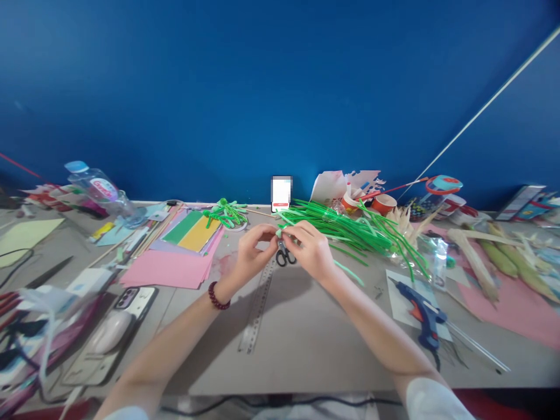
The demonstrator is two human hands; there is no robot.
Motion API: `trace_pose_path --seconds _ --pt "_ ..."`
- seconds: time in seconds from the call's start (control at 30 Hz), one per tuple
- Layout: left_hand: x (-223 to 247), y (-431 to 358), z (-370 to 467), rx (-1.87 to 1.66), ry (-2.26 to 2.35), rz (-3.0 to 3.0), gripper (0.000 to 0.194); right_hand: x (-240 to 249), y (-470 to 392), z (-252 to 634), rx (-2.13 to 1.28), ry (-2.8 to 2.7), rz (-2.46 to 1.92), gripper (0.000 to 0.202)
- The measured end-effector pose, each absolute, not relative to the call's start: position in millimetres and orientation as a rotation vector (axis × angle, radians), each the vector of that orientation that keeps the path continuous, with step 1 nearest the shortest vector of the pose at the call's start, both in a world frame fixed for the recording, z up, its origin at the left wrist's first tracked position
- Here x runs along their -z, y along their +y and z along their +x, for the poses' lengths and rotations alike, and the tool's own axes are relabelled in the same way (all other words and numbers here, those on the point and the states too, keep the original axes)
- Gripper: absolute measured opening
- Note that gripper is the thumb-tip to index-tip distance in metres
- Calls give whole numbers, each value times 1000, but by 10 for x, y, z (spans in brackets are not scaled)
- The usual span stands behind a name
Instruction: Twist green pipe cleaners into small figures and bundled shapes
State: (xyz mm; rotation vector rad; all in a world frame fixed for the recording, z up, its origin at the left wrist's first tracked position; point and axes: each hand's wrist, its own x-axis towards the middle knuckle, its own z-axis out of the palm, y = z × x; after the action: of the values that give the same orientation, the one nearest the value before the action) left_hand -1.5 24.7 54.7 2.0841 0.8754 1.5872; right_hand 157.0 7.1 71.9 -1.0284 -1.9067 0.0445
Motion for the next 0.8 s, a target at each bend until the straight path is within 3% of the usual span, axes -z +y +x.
trace_pose_path --seconds 0.43,0.67,0.8 --pt "-420 287 2 -1504 1001 2238 6 -519 142 1488 -34 -1840 -1190 19" --pt "-413 252 15 -1434 1059 2166 5 -493 202 1514 -188 -1730 -1198 15" --pt "-429 289 16 -1389 1031 2026 9 -525 243 1544 -442 -1716 -1119 14"
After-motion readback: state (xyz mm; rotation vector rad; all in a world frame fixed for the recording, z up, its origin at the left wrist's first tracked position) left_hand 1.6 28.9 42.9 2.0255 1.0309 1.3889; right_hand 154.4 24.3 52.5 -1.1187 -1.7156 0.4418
